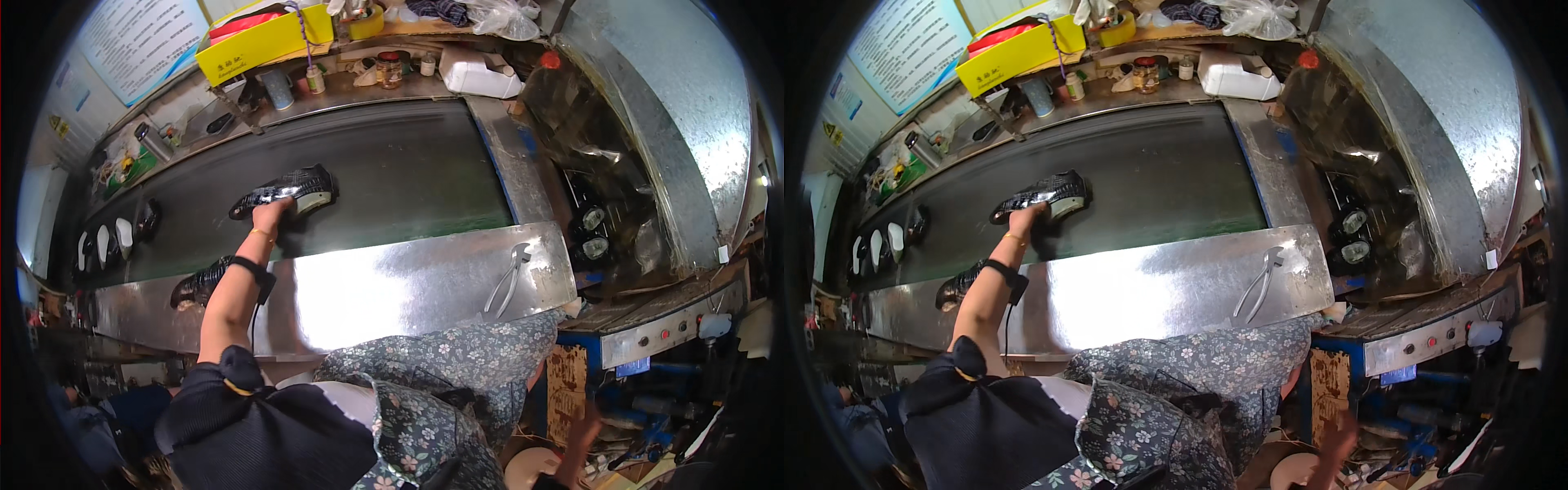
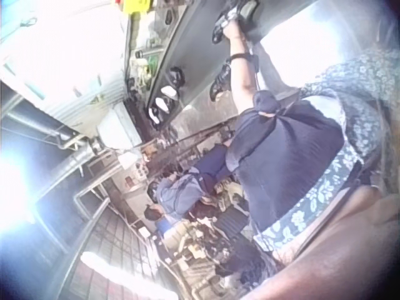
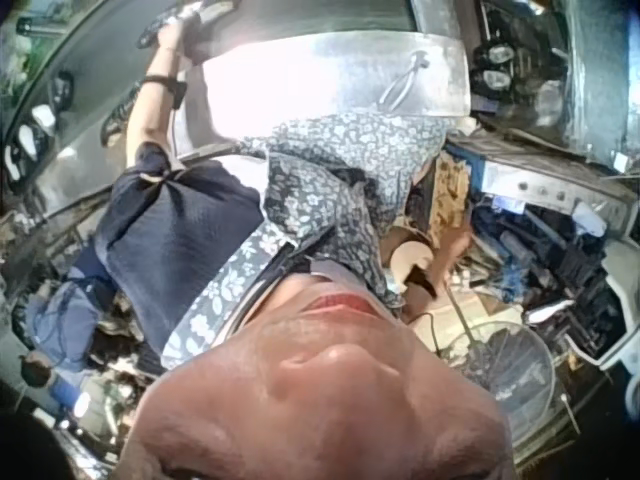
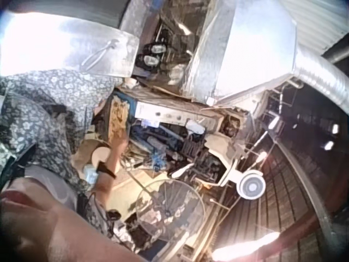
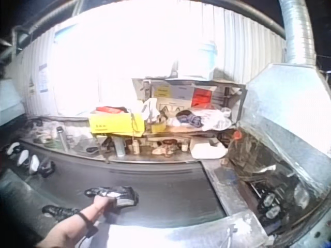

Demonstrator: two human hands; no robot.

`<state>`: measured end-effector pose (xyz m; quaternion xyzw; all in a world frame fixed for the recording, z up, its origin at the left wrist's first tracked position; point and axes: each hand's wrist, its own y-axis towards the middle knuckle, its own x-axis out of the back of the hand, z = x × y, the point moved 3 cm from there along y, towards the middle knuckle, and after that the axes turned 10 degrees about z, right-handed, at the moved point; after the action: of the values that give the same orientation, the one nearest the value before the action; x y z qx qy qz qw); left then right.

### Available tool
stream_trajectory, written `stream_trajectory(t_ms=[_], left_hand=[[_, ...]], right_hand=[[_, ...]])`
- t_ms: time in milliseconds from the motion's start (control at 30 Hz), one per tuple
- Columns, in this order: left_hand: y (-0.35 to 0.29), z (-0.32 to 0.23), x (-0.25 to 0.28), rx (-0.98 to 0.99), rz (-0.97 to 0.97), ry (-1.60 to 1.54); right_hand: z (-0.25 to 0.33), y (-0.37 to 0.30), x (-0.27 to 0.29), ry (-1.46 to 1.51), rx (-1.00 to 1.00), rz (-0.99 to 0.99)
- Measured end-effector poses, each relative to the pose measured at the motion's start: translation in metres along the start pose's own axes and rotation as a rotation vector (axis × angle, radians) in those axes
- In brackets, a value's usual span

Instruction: Applying soles to shoe uppers and preparing them using industrial manufacturing machinery.

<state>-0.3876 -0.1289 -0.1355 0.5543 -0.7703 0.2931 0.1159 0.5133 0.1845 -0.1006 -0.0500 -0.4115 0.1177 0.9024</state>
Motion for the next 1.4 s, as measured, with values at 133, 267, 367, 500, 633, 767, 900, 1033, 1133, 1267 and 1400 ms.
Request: stream_trajectory(t_ms=[133,267,367,500,633,767,900,1033,1133,1267,1400], left_hand=[[0.0,-0.032,-0.065,0.34,0.448,-1.185],[-0.054,-0.031,-0.105,0.114,0.709,-0.753],[-0.148,-0.134,-0.085,-1.104,0.067,0.778],[-0.067,-0.064,-0.085,-0.669,-0.24,0.635],[-0.071,-0.065,-0.094,-0.24,-0.002,0.499],[-0.107,-0.098,-0.092,-0.166,0.544,-0.023],[-0.25,-0.118,-0.125,0.078,1.115,-0.75],[-0.376,-0.111,-0.192,0.203,2.103,-1.279],[-0.406,-0.137,-0.223,0.389,2.049,-0.426],[-0.432,-0.161,-0.31,-0.199,1.795,-0.34],[-0.467,-0.169,-0.337,0.029,1.771,-0.172]], right_hand=[[-0.025,-0.094,-0.077,-0.264,-0.076,0.01],[-0.036,-0.134,-0.105,-0.648,-0.13,0.417],[0.017,-0.135,-0.085,-0.194,-0.363,0.265],[0.037,-0.133,-0.061,-0.114,-0.261,0.096],[0.071,-0.119,-0.061,-0.022,-0.037,0.038],[0.115,-0.066,-0.064,0.028,0.204,-0.006],[0.219,-0.031,-0.056,0.328,0.263,0.091],[0.311,-0.013,-0.057,0.746,0.857,-0.004],[0.322,-0.033,-0.012,0.45,0.912,-0.275],[0.297,-0.05,-0.033,-0.054,0.862,-0.223],[0.268,-0.051,-0.049,0.049,0.742,-0.212]])
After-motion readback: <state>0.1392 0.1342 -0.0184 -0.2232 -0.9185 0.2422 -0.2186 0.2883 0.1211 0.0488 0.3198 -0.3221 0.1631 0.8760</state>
